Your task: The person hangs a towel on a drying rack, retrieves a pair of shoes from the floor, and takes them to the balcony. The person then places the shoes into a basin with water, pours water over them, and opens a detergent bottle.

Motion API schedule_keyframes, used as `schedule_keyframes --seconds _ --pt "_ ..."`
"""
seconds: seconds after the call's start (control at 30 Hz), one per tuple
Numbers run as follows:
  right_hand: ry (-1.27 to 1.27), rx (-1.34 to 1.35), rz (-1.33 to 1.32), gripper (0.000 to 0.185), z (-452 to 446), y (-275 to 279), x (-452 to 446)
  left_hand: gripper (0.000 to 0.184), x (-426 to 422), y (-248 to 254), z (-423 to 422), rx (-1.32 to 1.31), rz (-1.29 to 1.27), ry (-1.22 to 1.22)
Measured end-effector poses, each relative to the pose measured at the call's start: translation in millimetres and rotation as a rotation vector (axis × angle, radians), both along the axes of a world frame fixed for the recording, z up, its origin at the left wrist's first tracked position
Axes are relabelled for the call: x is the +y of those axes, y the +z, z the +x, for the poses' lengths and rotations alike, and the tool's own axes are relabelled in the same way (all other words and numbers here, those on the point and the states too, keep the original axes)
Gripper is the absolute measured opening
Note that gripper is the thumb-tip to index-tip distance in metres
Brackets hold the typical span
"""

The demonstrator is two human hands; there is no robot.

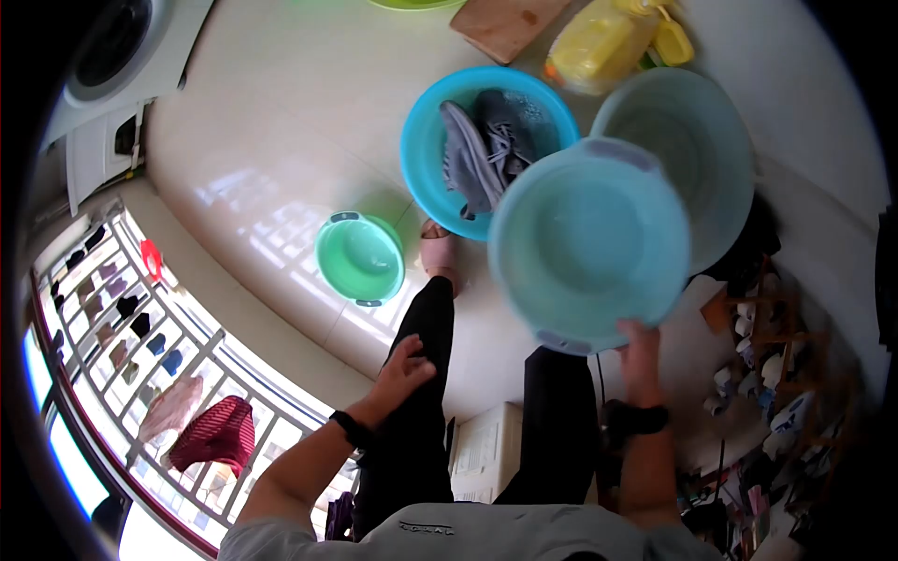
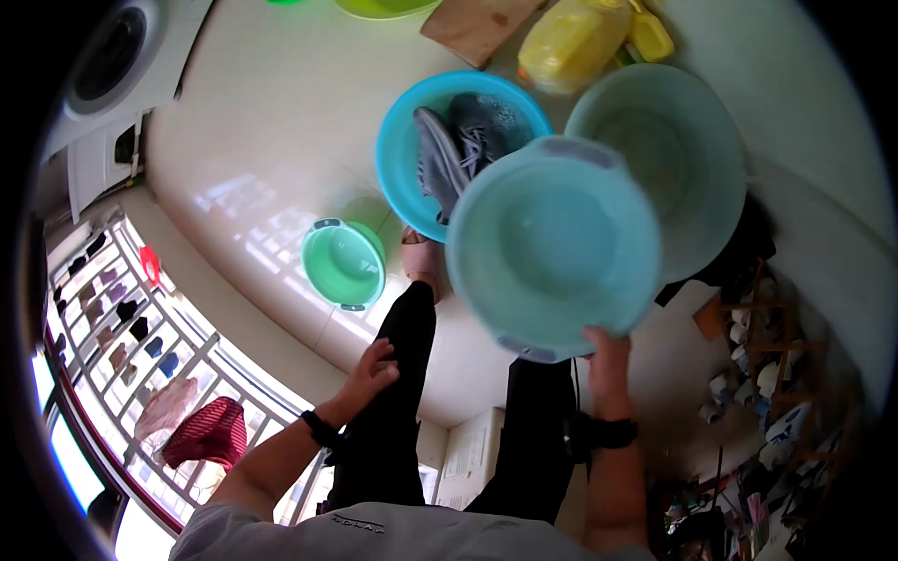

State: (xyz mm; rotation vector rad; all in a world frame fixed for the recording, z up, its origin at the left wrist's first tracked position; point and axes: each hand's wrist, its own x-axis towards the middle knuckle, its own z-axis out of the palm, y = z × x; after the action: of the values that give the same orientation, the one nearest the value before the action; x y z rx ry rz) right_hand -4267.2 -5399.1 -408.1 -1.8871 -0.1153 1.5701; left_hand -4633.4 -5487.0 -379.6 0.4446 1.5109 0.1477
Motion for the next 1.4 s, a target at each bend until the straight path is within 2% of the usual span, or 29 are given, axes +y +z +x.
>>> schedule_keyframes --seconds 0.07,0.1,0.13,0.17,0.2,0.23,0.27,0.3,0.37,0.4,0.5,0.53,0.57,0.6,0.67,0.73,0.77,0.83,0.87,0.9,0.97,1.03,1.1,1.13,1.17,1.23,1.27,1.33,1.4 --pt "0.274 0.073 -0.069 0.031 -39.8 -10.1 -9.3 0.057 11.9 -2.1 -4.3 -0.093 -0.072 0.272" --pt "0.301 0.14 -0.106 0.029 -65.7 -21.6 -13.2 0.054 22.3 -1.8 -4.6 -0.148 -0.123 0.469" --pt "0.472 0.187 -0.136 0.032 -86.2 -40.0 -20.3 0.05 33.0 -6.8 -4.3 -0.213 -0.177 0.659" --pt "0.542 0.222 0.001 0.041 -117.3 -31.7 -7.6 0.045 25.3 -16.5 -16.2 -0.188 -0.173 0.732" --pt "0.426 0.348 0.027 0.052 -144.4 -31.9 -7.7 0.036 4.4 -37.7 -36.5 -0.167 -0.127 0.763" --pt "0.47 0.481 -0.074 0.058 -160.4 -25.8 6.7 0.031 -11.7 -47.6 -55.7 -0.051 -0.11 0.818" --pt "0.635 0.504 -0.053 0.059 -167.5 -40.2 11.1 0.03 -35.4 -60.2 -78.3 0.121 -0.105 0.909" --pt "0.814 0.33 0.064 0.064 -168.1 -35.3 28.6 0.023 -48.7 -62.5 -94.5 0.2 -0.098 1.034" --pt "0.705 0.171 0.115 0.056 -161.7 -41.8 54.4 0.022 -70.9 -71.8 -122.5 0.306 -0.091 1.202" --pt "0.742 -0.034 0.179 0.051 -150.6 -72.2 54.2 0.021 -85.5 -83.0 -138.9 0.328 -0.105 1.224" --pt "0.791 -0.397 0.214 0.045 -99.1 -88.4 108.2 0.023 -107.7 -108.1 -161.2 0.289 -0.21 1.319" --pt "0.741 -0.508 0.285 0.042 -79.0 -105.2 123.0 0.022 -97.2 -104.1 -150.8 0.383 -0.214 1.249" --pt "0.532 -0.505 0.357 0.037 -66.4 -116.0 140.0 0.022 -89.5 -107.2 -147.1 0.371 -0.214 1.253" --pt "0.532 -0.517 0.326 0.036 -49.8 -114.3 164.9 0.022 -84.5 -109.3 -145.2 0.344 -0.214 1.242" --pt "0.472 -0.706 0.369 0.04 -43.3 -102.7 217.3 0.023 -71.9 -110.0 -139.1 0.314 -0.214 1.232" --pt "0.503 -0.866 0.496 0.05 -45.4 -92.8 261.1 0.028 -57.2 -105.7 -127.9 0.311 -0.163 1.014" --pt "0.548 -0.921 0.448 0.054 -47.3 -92.1 283.2 0.028 -50.2 -105.2 -123.5 0.31 -0.161 1.019" --pt "0.592 -0.975 0.399 0.057 -50.9 -100.4 316.8 0.029 -35.6 -102.7 -115.2 0.369 -0.213 0.741" --pt "0.599 -0.917 0.337 0.054 -53.3 -107.1 330.8 0.026 -24.6 -96.5 -107.4 0.407 -0.162 0.616" --pt "0.608 -0.857 0.276 0.05 -56.8 -114.1 343.1 0.026 -11.6 -91.7 -99.9 0.411 -0.163 0.622" --pt "0.557 -0.812 0.332 0.045 -57.1 -140.1 356.4 0.025 19.9 -83.0 -84.4 0.35 0.022 0.397" --pt "0.516 -0.761 0.381 0.039 -52.9 -165.9 366.2 0.024 54.4 -68.4 -58.8 0.23 0.155 0.369" --pt "0.301 -0.402 0.318 0.024 -45.6 -183.9 380.2 0.023 91.0 -46.1 -23.7 0.111 0.198 0.354" --pt "0.118 -0.264 0.262 0.013 -44.1 -190.7 383.9 0.023 95.1 -44.7 -8.1 0.08 0.221 0.326" --pt "0.122 -0.264 0.257 0.013 -48.9 -178.9 380.2 0.022 96.9 -43.9 5.5 0.043 0.243 0.293" --pt "0.092 -0.177 0.313 0.012 -64.2 -113.1 372.0 0.021 86.5 -47.4 28.6 0.049 0.312 0.169" --pt "0.177 -0.131 0.294 0.011 -67.5 -82.4 368.2 0.021 82.7 -46.0 37.3 0.026 0.311 0.137" --pt "0.343 -0.141 0.492 0.011 -62.8 -31.0 345.7 0.02 69.0 -45.4 47.0 -0.009 0.241 0.109" --pt "0.381 -0.184 0.526 0.01 -37.5 11.3 324.0 0.019 68.2 -43.4 49.5 -0.032 0.198 0.094"
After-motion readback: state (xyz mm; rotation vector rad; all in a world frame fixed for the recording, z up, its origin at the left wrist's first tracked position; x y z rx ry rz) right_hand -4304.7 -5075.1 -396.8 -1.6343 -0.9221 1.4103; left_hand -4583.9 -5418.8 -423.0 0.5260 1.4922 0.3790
